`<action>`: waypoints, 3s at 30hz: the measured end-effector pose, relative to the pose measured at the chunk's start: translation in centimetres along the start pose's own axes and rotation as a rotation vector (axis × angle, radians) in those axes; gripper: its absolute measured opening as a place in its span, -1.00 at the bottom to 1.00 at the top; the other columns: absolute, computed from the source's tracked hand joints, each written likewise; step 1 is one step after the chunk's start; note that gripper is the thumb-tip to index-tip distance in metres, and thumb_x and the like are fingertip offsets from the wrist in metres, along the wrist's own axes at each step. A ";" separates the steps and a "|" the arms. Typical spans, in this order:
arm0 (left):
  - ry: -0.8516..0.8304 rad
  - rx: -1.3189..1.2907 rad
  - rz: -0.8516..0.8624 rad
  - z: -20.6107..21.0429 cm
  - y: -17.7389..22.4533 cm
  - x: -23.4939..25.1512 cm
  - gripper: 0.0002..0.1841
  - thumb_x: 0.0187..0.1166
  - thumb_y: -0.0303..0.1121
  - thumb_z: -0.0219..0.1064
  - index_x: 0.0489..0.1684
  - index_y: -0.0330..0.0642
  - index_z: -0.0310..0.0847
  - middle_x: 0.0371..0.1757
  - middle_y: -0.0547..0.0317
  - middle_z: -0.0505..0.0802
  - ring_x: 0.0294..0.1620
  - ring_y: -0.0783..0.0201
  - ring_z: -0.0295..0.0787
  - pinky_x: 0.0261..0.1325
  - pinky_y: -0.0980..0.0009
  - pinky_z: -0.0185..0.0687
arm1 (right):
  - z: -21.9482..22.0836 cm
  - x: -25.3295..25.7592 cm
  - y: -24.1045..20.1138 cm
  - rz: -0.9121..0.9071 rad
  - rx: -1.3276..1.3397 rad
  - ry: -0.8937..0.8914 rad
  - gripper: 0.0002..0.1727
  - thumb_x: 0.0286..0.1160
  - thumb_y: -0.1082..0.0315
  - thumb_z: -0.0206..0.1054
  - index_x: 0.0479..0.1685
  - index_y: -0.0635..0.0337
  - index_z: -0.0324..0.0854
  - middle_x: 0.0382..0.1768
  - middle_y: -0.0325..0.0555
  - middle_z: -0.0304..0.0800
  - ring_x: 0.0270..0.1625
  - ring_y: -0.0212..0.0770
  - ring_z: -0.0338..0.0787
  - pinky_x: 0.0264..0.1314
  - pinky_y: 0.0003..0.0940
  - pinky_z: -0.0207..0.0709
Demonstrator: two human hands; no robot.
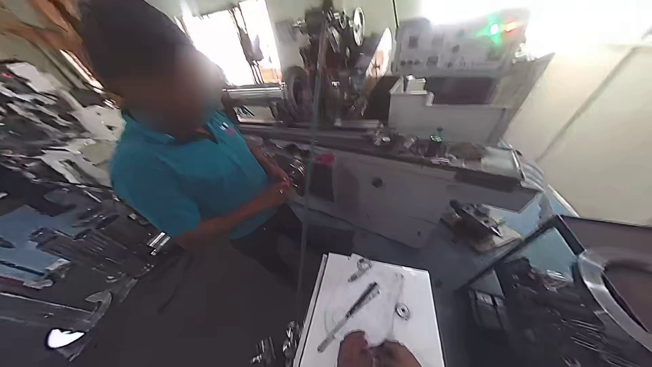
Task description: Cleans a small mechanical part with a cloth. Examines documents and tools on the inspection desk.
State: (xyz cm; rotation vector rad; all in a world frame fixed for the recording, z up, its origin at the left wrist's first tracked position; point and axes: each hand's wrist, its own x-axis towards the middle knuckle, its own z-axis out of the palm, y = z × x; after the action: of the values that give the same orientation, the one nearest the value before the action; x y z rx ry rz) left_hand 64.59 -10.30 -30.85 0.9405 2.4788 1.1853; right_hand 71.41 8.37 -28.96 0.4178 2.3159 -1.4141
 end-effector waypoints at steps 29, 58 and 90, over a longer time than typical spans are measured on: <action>0.031 0.391 0.139 3.2 -3.1 -1.7 -0.40 0.55 -0.06 0.16 0.54 -0.19 0.57 0.69 0.00 0.55 0.76 0.01 0.36 0.79 -0.06 0.13 | 1.3 0.2 0.4 0.309 0.206 0.565 -0.96 0.32 0.44 0.49 -0.36 0.23 0.78 -0.49 -0.10 0.79 -0.38 -0.15 0.76 -0.19 -0.03 0.61; 0.011 0.516 0.135 3.3 -3.0 -2.4 -0.36 0.63 0.06 -0.06 0.59 -0.09 0.50 0.70 0.02 0.54 0.78 0.06 0.32 0.81 -0.01 0.04 | 3.1 0.1 0.8 0.182 -0.057 0.626 -0.76 0.10 0.22 0.34 -0.48 0.23 0.75 -0.62 -0.09 0.70 -0.54 -0.07 0.70 -0.45 0.03 0.52; 0.024 0.470 0.149 3.0 -2.9 -1.7 -0.27 0.52 0.14 0.10 0.61 -0.17 0.47 0.69 -0.04 0.55 0.74 0.01 0.38 0.80 0.00 0.11 | 4.3 0.2 1.8 -0.033 -0.159 0.719 -0.73 0.20 0.26 0.26 -0.41 0.31 0.74 -0.51 0.04 0.77 -0.46 0.04 0.78 -0.42 0.08 0.58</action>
State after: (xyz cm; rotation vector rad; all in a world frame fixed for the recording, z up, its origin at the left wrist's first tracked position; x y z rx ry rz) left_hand 65.95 -10.91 -35.08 1.2468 2.8083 0.6540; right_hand 72.76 5.40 -32.27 0.9692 2.9709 -1.2047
